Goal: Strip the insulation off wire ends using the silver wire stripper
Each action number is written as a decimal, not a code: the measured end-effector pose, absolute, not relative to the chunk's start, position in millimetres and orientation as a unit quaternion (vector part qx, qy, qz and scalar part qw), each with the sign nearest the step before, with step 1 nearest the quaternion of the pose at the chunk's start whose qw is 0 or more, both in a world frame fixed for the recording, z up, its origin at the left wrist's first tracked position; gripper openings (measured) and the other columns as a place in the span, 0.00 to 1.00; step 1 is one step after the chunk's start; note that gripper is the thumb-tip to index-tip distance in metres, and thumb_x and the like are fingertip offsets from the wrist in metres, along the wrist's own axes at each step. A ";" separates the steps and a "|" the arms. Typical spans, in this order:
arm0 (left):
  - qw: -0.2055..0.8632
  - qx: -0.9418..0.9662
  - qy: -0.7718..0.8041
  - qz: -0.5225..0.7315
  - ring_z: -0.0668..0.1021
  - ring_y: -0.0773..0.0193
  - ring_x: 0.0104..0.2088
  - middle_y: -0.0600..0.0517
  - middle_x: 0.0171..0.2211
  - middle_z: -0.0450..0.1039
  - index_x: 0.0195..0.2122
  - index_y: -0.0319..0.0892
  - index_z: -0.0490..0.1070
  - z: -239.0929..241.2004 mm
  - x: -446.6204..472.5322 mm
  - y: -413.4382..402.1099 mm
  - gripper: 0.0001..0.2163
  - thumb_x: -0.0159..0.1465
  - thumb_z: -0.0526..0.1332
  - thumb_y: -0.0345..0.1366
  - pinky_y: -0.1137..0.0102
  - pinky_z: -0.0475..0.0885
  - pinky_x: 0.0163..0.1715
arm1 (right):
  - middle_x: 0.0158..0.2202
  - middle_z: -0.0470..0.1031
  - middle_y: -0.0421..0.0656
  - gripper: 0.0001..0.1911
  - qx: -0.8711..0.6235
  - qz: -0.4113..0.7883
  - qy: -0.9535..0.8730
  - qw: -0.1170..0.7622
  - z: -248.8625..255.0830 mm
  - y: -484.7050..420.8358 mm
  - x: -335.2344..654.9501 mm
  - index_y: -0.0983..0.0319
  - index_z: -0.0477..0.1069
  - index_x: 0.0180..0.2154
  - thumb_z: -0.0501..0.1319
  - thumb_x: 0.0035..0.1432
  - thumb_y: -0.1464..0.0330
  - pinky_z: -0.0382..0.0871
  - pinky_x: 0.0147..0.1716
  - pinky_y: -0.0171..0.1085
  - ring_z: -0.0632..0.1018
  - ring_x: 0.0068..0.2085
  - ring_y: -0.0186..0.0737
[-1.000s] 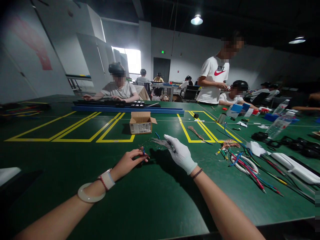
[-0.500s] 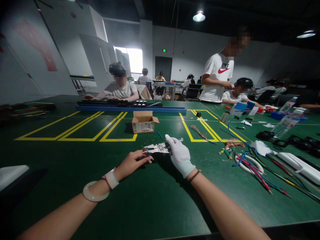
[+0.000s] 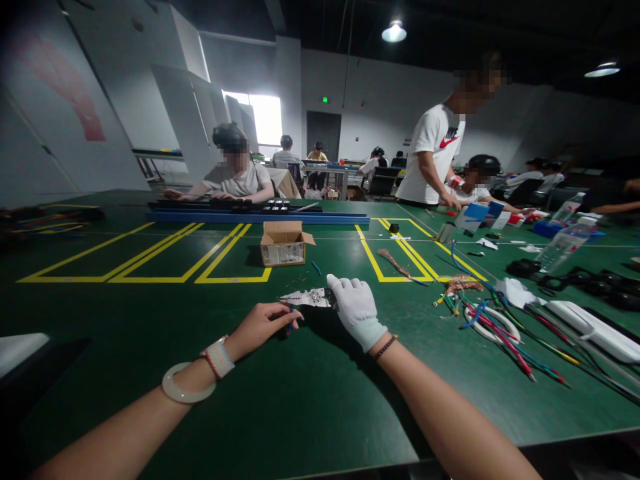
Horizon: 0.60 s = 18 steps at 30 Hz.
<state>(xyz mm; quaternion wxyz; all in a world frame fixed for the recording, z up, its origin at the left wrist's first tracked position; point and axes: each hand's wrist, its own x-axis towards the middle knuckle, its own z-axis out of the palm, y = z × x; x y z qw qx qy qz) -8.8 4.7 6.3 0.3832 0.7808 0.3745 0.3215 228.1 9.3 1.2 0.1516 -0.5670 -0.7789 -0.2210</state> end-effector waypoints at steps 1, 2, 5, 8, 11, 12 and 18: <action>0.384 0.782 0.372 0.319 0.80 0.63 0.32 0.49 0.32 0.80 0.33 0.40 0.79 6.8 -8.8 4.6 0.14 0.64 0.59 0.44 0.72 0.73 0.34 | 0.40 0.75 0.46 0.23 -0.561 -0.223 -0.782 0.157 0.8 9.9 229.2 0.61 0.65 0.57 0.52 0.60 0.74 0.58 0.39 0.40 0.69 0.38 0.43; 0.385 0.784 0.370 0.317 0.80 0.62 0.32 0.49 0.32 0.80 0.33 0.40 0.79 7.1 -8.8 4.6 0.14 0.64 0.59 0.44 0.72 0.73 0.35 | 0.37 0.75 0.45 0.22 -0.555 -0.226 -0.784 0.165 0.2 10.5 230.3 0.61 0.67 0.55 0.52 0.60 0.74 0.58 0.41 0.40 0.68 0.38 0.43; 0.386 0.787 0.366 0.312 0.80 0.61 0.35 0.49 0.33 0.80 0.32 0.40 0.79 7.6 -8.9 4.7 0.14 0.64 0.59 0.43 0.71 0.73 0.38 | 0.32 0.73 0.42 0.19 -0.538 -0.231 -0.789 0.186 -0.9 12.4 232.4 0.59 0.70 0.51 0.50 0.61 0.74 0.55 0.48 0.41 0.66 0.38 0.43; 0.392 0.787 0.362 0.311 0.80 0.61 0.36 0.49 0.33 0.80 0.33 0.40 0.79 7.0 -8.6 4.9 0.14 0.64 0.58 0.43 0.70 0.73 0.39 | 0.31 0.72 0.42 0.18 -0.533 -0.223 -0.793 0.194 -0.1 12.5 231.9 0.60 0.72 0.48 0.50 0.59 0.74 0.54 0.49 0.40 0.65 0.38 0.42; 0.405 0.780 0.363 0.310 0.80 0.61 0.35 0.49 0.33 0.80 0.35 0.39 0.79 5.7 -8.0 4.8 0.14 0.64 0.58 0.43 0.71 0.73 0.37 | 0.31 0.72 0.43 0.18 -0.539 -0.210 -0.793 0.190 1.7 11.0 230.2 0.60 0.73 0.46 0.52 0.56 0.75 0.55 0.44 0.40 0.65 0.37 0.43; 0.412 0.776 0.364 0.309 0.80 0.62 0.34 0.48 0.33 0.80 0.35 0.39 0.78 5.3 -7.7 4.8 0.14 0.64 0.58 0.44 0.71 0.73 0.36 | 0.31 0.72 0.43 0.19 -0.541 -0.206 -0.794 0.187 2.2 10.5 229.7 0.60 0.72 0.46 0.53 0.55 0.76 0.55 0.42 0.40 0.65 0.37 0.43; 0.428 0.766 0.368 0.308 0.80 0.62 0.32 0.47 0.34 0.80 0.37 0.38 0.78 4.9 -7.3 4.9 0.15 0.64 0.58 0.44 0.71 0.74 0.33 | 0.37 0.75 0.44 0.24 -0.567 -0.196 -0.785 0.154 2.1 10.7 230.1 0.58 0.68 0.53 0.54 0.54 0.75 0.54 0.38 0.41 0.68 0.37 0.44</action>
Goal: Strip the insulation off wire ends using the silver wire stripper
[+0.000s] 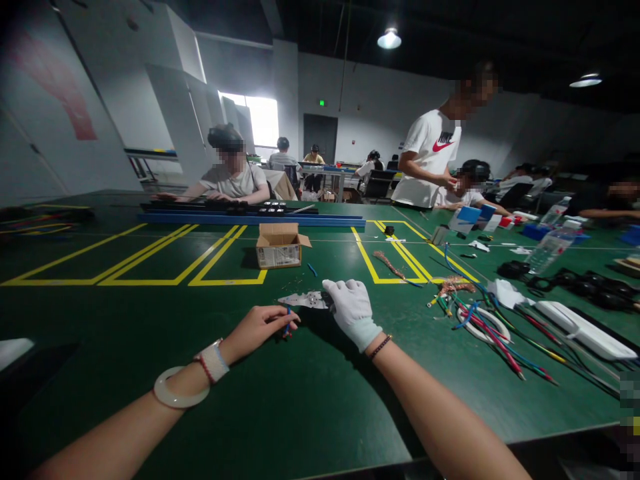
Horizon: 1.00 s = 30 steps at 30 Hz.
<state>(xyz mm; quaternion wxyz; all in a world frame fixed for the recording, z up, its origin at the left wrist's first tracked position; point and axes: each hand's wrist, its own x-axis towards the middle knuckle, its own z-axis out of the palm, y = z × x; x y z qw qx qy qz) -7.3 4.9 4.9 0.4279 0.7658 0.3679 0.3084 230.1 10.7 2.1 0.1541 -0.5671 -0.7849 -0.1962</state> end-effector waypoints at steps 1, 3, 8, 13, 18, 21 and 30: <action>0.424 0.767 0.370 0.307 0.80 0.62 0.32 0.47 0.34 0.80 0.37 0.38 0.78 5.1 -7.6 5.1 0.15 0.65 0.57 0.44 0.71 0.74 0.32 | 0.38 0.75 0.45 0.25 -0.571 -0.197 -0.782 0.151 1.8 10.9 230.7 0.58 0.67 0.54 0.55 0.55 0.75 0.55 0.37 0.41 0.68 0.38 0.44; 0.409 0.774 0.373 0.307 0.79 0.62 0.31 0.48 0.33 0.80 0.37 0.38 0.78 5.0 -8.4 5.8 0.15 0.65 0.57 0.44 0.71 0.73 0.32 | 0.41 0.75 0.46 0.27 -0.579 -0.193 -0.779 0.143 1.4 11.4 232.1 0.57 0.65 0.56 0.55 0.54 0.76 0.56 0.36 0.40 0.70 0.39 0.44; 0.359 0.799 0.366 0.314 0.79 0.61 0.34 0.49 0.32 0.79 0.39 0.40 0.77 3.6 -9.7 7.3 0.14 0.67 0.54 0.41 0.71 0.73 0.35 | 0.45 0.74 0.44 0.32 -0.606 -0.168 -0.767 0.128 -0.7 12.5 235.9 0.55 0.60 0.60 0.53 0.53 0.77 0.61 0.33 0.37 0.74 0.36 0.40; 0.319 0.800 0.385 0.332 0.78 0.61 0.33 0.50 0.31 0.76 0.43 0.41 0.75 2.6 -9.8 7.7 0.15 0.68 0.51 0.41 0.68 0.73 0.37 | 0.50 0.72 0.46 0.32 -0.619 -0.163 -0.756 0.138 -3.1 13.5 238.9 0.54 0.56 0.62 0.49 0.57 0.77 0.64 0.27 0.33 0.76 0.37 0.38; 0.266 0.811 0.395 0.341 0.77 0.57 0.39 0.47 0.38 0.76 0.40 0.41 0.74 -0.6 -10.9 11.2 0.12 0.67 0.53 0.40 0.65 0.72 0.41 | 0.49 0.72 0.45 0.32 -0.619 -0.168 -0.754 0.140 -0.6 13.2 240.9 0.54 0.56 0.62 0.49 0.57 0.77 0.65 0.29 0.33 0.76 0.38 0.37; 0.236 0.819 0.392 0.345 0.76 0.56 0.43 0.47 0.42 0.76 0.42 0.41 0.74 -4.5 -11.8 14.1 0.10 0.66 0.56 0.39 0.63 0.71 0.44 | 0.48 0.73 0.44 0.32 -0.617 -0.173 -0.754 0.143 0.2 13.3 241.7 0.54 0.57 0.62 0.50 0.56 0.78 0.65 0.28 0.33 0.76 0.36 0.37; 0.139 0.835 0.394 0.359 0.76 0.57 0.42 0.48 0.39 0.79 0.39 0.42 0.76 -7.8 -15.0 16.3 0.10 0.66 0.57 0.39 0.62 0.69 0.45 | 0.44 0.75 0.42 0.32 -0.603 -0.177 -0.761 0.161 -0.1 15.4 246.7 0.53 0.63 0.59 0.52 0.54 0.79 0.63 0.32 0.34 0.75 0.35 0.38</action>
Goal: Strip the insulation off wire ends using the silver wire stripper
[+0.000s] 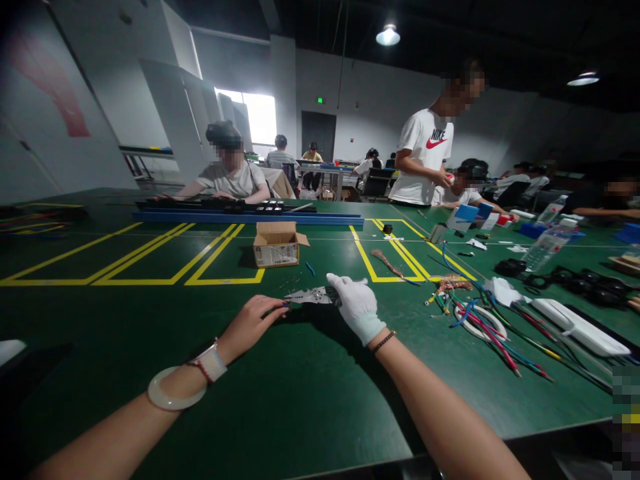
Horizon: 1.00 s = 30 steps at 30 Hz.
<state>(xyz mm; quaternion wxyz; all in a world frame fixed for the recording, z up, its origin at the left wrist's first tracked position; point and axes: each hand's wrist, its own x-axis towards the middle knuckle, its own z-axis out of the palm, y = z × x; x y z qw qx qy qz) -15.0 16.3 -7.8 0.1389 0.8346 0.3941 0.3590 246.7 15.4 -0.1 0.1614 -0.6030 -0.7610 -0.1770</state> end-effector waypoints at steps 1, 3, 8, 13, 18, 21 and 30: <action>0.131 0.838 0.390 0.358 0.76 0.57 0.41 0.48 0.39 0.79 0.40 0.42 0.76 -7.9 -15.2 16.5 0.10 0.66 0.57 0.38 0.61 0.69 0.45 | 0.44 0.75 0.42 0.31 -0.600 -0.180 -0.762 0.163 0.9 15.2 247.1 0.53 0.63 0.58 0.52 0.54 0.79 0.64 0.33 0.35 0.75 0.35 0.38; 0.121 0.844 0.385 0.354 0.75 0.56 0.41 0.48 0.39 0.79 0.40 0.43 0.77 -8.4 -15.5 17.1 0.09 0.66 0.57 0.37 0.61 0.69 0.44 | 0.44 0.76 0.43 0.31 -0.594 -0.183 -0.766 0.166 2.7 14.8 247.3 0.54 0.64 0.58 0.52 0.54 0.79 0.64 0.34 0.36 0.75 0.36 0.39; 0.110 0.851 0.379 0.346 0.75 0.57 0.40 0.48 0.39 0.79 0.42 0.42 0.76 -9.7 -16.0 17.9 0.09 0.66 0.57 0.34 0.61 0.70 0.42 | 0.44 0.76 0.44 0.32 -0.592 -0.180 -0.767 0.169 2.7 14.4 245.4 0.55 0.63 0.59 0.52 0.53 0.80 0.65 0.35 0.35 0.75 0.37 0.39; 0.106 0.856 0.371 0.344 0.75 0.56 0.41 0.46 0.39 0.78 0.43 0.40 0.76 -7.4 -16.2 15.5 0.10 0.67 0.56 0.33 0.62 0.71 0.42 | 0.53 0.72 0.44 0.37 -0.571 -0.163 -0.776 0.212 -0.4 14.5 244.2 0.56 0.57 0.62 0.51 0.51 0.82 0.68 0.39 0.34 0.74 0.45 0.39; 0.105 0.860 0.358 0.347 0.76 0.57 0.41 0.45 0.39 0.78 0.44 0.38 0.75 -6.1 -16.5 14.2 0.10 0.67 0.55 0.31 0.63 0.72 0.42 | 0.54 0.71 0.43 0.36 -0.553 -0.159 -0.782 0.242 -1.5 14.3 244.4 0.57 0.58 0.61 0.50 0.51 0.82 0.69 0.44 0.35 0.74 0.48 0.39; 0.101 0.866 0.345 0.347 0.76 0.58 0.40 0.45 0.39 0.78 0.44 0.38 0.75 -6.9 -16.4 15.3 0.10 0.66 0.55 0.30 0.64 0.72 0.42 | 0.53 0.72 0.43 0.35 -0.545 -0.159 -0.784 0.252 -2.2 14.0 244.3 0.57 0.59 0.61 0.50 0.52 0.82 0.68 0.45 0.35 0.74 0.49 0.39; 0.078 0.867 0.335 0.361 0.77 0.59 0.39 0.45 0.37 0.78 0.43 0.37 0.74 -9.7 -16.6 16.6 0.09 0.66 0.56 0.29 0.65 0.73 0.40 | 0.53 0.72 0.41 0.37 -0.541 -0.155 -0.780 0.275 -4.6 12.2 244.4 0.56 0.59 0.61 0.51 0.49 0.83 0.69 0.47 0.34 0.74 0.48 0.38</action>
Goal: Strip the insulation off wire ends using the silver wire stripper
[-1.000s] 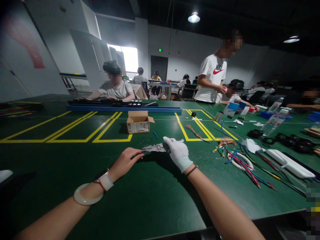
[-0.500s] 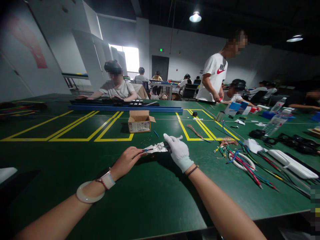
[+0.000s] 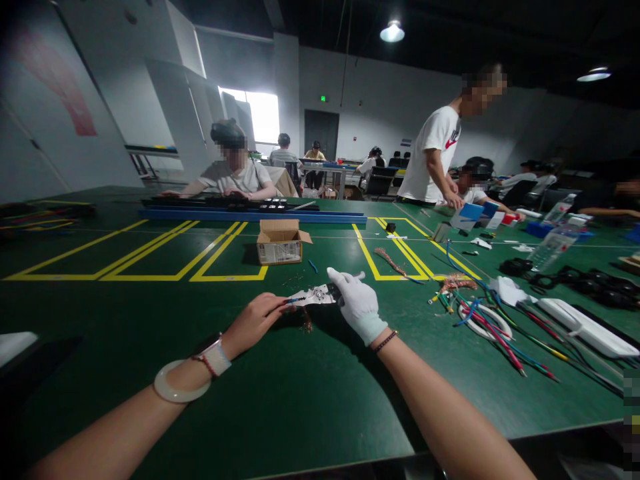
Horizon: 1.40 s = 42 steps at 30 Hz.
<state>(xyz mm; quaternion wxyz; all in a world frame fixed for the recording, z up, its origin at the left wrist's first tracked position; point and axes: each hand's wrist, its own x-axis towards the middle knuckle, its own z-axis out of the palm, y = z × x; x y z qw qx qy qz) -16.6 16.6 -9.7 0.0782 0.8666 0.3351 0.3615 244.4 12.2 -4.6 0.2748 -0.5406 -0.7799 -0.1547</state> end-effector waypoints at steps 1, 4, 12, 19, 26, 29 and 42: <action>0.079 0.866 0.337 0.360 0.77 0.58 0.38 0.45 0.37 0.78 0.43 0.37 0.74 -9.6 -16.6 16.3 0.09 0.66 0.56 0.29 0.65 0.73 0.40 | 0.53 0.72 0.41 0.37 -0.542 -0.152 -0.778 0.278 -4.8 12.1 244.1 0.56 0.59 0.61 0.51 0.49 0.83 0.69 0.47 0.34 0.74 0.48 0.38; 0.084 0.865 0.344 0.355 0.77 0.59 0.38 0.46 0.37 0.78 0.43 0.38 0.74 -8.5 -16.2 15.1 0.09 0.67 0.55 0.30 0.65 0.73 0.39 | 0.53 0.72 0.41 0.37 -0.549 -0.148 -0.771 0.287 -4.9 12.1 243.2 0.56 0.60 0.60 0.51 0.50 0.82 0.69 0.47 0.34 0.74 0.48 0.38; 0.105 0.866 0.349 0.341 0.77 0.60 0.39 0.48 0.36 0.77 0.39 0.40 0.74 -5.8 -15.1 13.0 0.08 0.67 0.55 0.32 0.66 0.72 0.41 | 0.51 0.73 0.41 0.34 -0.565 -0.148 -0.769 0.261 -4.8 12.6 241.7 0.54 0.61 0.60 0.51 0.52 0.81 0.68 0.44 0.33 0.75 0.46 0.36; 0.113 0.870 0.331 0.349 0.77 0.59 0.39 0.48 0.36 0.77 0.39 0.40 0.74 -4.7 -14.3 11.6 0.07 0.67 0.56 0.33 0.66 0.72 0.42 | 0.45 0.76 0.43 0.29 -0.580 -0.158 -0.774 0.198 2.2 9.4 240.3 0.55 0.66 0.56 0.52 0.54 0.79 0.66 0.41 0.35 0.76 0.40 0.38; 0.090 0.867 0.342 0.352 0.76 0.58 0.41 0.47 0.37 0.76 0.39 0.39 0.73 -8.5 -17.2 13.9 0.08 0.62 0.57 0.24 0.64 0.72 0.43 | 0.44 0.77 0.44 0.23 -0.546 -0.131 -0.805 0.192 5.7 4.2 238.0 0.59 0.70 0.50 0.54 0.53 0.78 0.66 0.39 0.34 0.76 0.40 0.39; 0.087 0.870 0.337 0.350 0.76 0.58 0.41 0.47 0.37 0.77 0.39 0.38 0.73 -8.6 -17.6 14.4 0.09 0.61 0.56 0.22 0.64 0.72 0.44 | 0.45 0.76 0.44 0.26 -0.546 -0.135 -0.801 0.206 3.0 4.3 237.4 0.58 0.69 0.52 0.54 0.52 0.79 0.66 0.40 0.34 0.76 0.42 0.39; 0.106 0.868 0.344 0.343 0.76 0.59 0.40 0.49 0.35 0.76 0.36 0.40 0.73 -4.1 -15.6 12.1 0.05 0.65 0.58 0.31 0.64 0.72 0.41 | 0.48 0.74 0.41 0.32 -0.557 -0.140 -0.781 0.247 -5.0 11.2 243.4 0.55 0.63 0.58 0.51 0.53 0.81 0.68 0.42 0.33 0.75 0.44 0.36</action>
